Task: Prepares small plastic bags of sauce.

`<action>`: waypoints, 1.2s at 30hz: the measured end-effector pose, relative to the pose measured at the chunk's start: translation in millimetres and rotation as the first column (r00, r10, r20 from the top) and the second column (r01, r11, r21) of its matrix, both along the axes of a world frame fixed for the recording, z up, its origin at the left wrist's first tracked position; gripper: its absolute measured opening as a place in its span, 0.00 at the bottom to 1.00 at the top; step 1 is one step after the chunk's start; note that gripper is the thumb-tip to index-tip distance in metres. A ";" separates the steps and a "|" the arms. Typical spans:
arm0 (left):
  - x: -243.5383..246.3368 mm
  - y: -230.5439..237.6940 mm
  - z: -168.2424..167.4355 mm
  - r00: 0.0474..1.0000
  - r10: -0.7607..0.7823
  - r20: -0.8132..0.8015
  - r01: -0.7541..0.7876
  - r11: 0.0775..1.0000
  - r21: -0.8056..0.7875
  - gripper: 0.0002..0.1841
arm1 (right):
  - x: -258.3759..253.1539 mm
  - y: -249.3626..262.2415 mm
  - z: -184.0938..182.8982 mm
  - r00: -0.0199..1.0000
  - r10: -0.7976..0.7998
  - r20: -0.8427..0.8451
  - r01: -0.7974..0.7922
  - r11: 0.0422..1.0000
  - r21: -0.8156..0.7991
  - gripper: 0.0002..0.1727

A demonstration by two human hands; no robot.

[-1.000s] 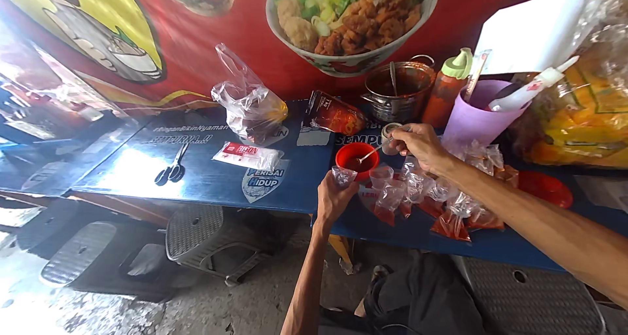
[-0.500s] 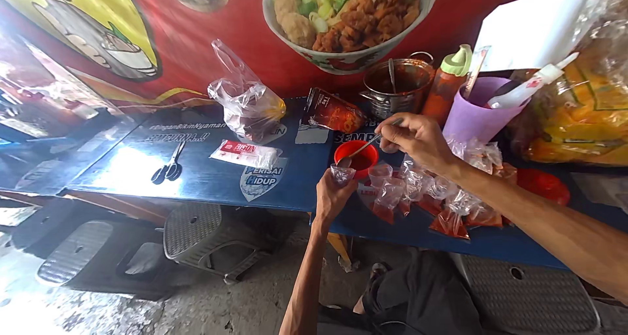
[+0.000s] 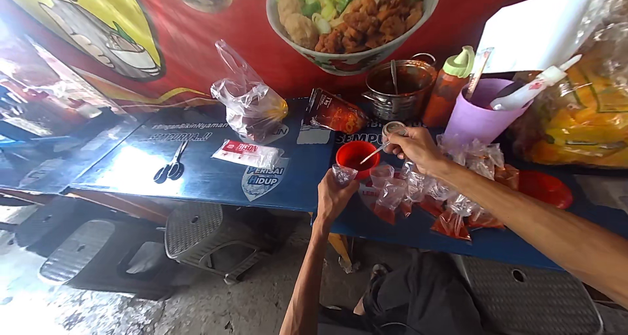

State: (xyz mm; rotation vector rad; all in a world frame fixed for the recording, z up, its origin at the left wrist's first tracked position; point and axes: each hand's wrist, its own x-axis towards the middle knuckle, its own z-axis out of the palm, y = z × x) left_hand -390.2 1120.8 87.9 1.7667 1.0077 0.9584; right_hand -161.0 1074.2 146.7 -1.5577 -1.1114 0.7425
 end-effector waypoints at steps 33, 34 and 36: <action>-21.2 -14.8 28.3 0.954 0.065 0.293 0.002 0.974 -0.224 0.11 | 3.5 -5.9 24.1 0.991 0.083 0.100 -0.089 0.995 0.053 0.13; -25.9 -14.8 32.5 0.930 0.078 0.359 0.026 0.960 -0.278 0.08 | 3.7 -6.1 23.3 0.991 0.099 0.092 -0.102 0.994 0.032 0.12; -34.9 -14.6 38.7 0.878 0.084 0.471 0.094 0.934 -0.344 0.05 | 3.5 -6.3 23.2 0.992 0.113 0.063 -0.113 0.994 -0.001 0.12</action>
